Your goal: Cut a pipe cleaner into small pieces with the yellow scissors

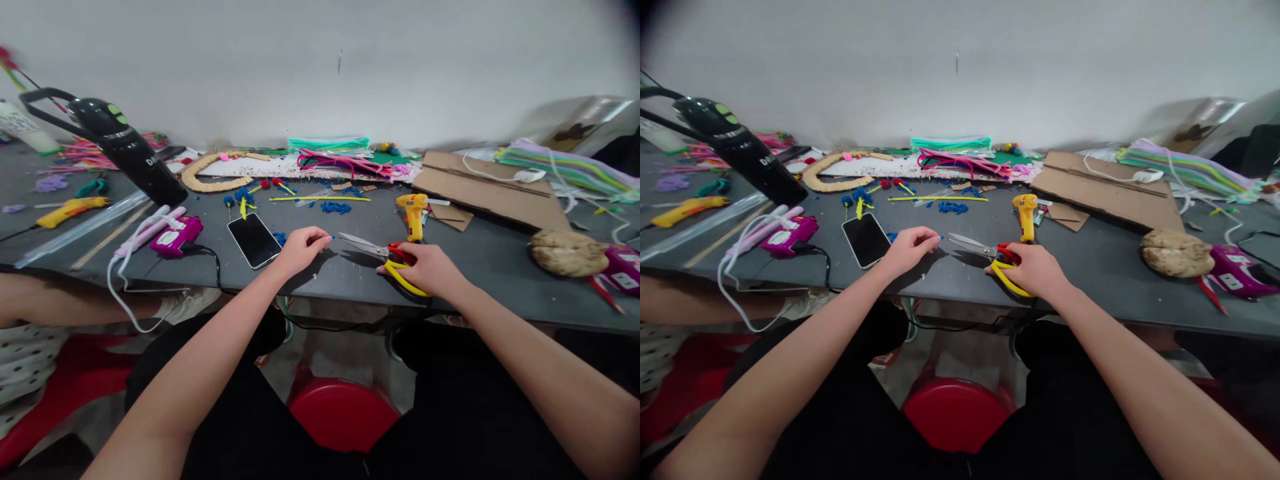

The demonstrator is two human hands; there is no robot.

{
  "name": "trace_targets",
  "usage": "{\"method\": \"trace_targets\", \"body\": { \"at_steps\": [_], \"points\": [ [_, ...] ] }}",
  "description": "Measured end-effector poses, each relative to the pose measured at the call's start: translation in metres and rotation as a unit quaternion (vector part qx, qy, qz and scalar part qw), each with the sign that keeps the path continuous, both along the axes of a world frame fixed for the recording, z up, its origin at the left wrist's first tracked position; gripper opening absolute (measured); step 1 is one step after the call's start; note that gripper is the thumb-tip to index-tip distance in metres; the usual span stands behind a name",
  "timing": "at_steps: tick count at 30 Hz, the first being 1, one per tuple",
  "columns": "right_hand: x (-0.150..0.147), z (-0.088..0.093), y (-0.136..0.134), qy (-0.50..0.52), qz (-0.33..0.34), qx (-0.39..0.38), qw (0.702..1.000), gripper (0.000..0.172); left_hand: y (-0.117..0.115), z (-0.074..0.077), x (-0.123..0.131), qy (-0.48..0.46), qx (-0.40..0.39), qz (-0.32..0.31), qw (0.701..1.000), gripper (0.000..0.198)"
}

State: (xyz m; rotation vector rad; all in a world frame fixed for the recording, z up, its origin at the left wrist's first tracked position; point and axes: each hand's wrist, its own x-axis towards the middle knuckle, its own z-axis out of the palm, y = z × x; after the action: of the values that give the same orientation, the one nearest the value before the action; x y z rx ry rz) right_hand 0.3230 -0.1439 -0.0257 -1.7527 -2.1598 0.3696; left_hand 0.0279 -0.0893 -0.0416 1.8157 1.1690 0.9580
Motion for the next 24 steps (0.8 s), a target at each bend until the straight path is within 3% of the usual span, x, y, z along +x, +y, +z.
{"method": "trace_targets", "body": {
  "at_steps": [9, 15, 24],
  "points": [
    [0.0018, -0.0001, -0.0016, 0.006, 0.003, -0.023, 1.0, 0.05, 0.0002, -0.0071, -0.0002, 0.006, 0.039, -0.032, 0.999, 0.017],
    [0.0016, -0.0005, 0.0015, -0.009, -0.003, -0.029, 1.0, 0.052, -0.0036, -0.0045, -0.0004, 0.027, 0.07, -0.014, 0.997, 0.015],
    [0.001, 0.0011, -0.0019, -0.009, 0.006, -0.025, 1.0, 0.049, -0.0066, -0.0028, 0.0027, -0.004, -0.01, 0.001, 1.0, 0.011]
  ]
}}
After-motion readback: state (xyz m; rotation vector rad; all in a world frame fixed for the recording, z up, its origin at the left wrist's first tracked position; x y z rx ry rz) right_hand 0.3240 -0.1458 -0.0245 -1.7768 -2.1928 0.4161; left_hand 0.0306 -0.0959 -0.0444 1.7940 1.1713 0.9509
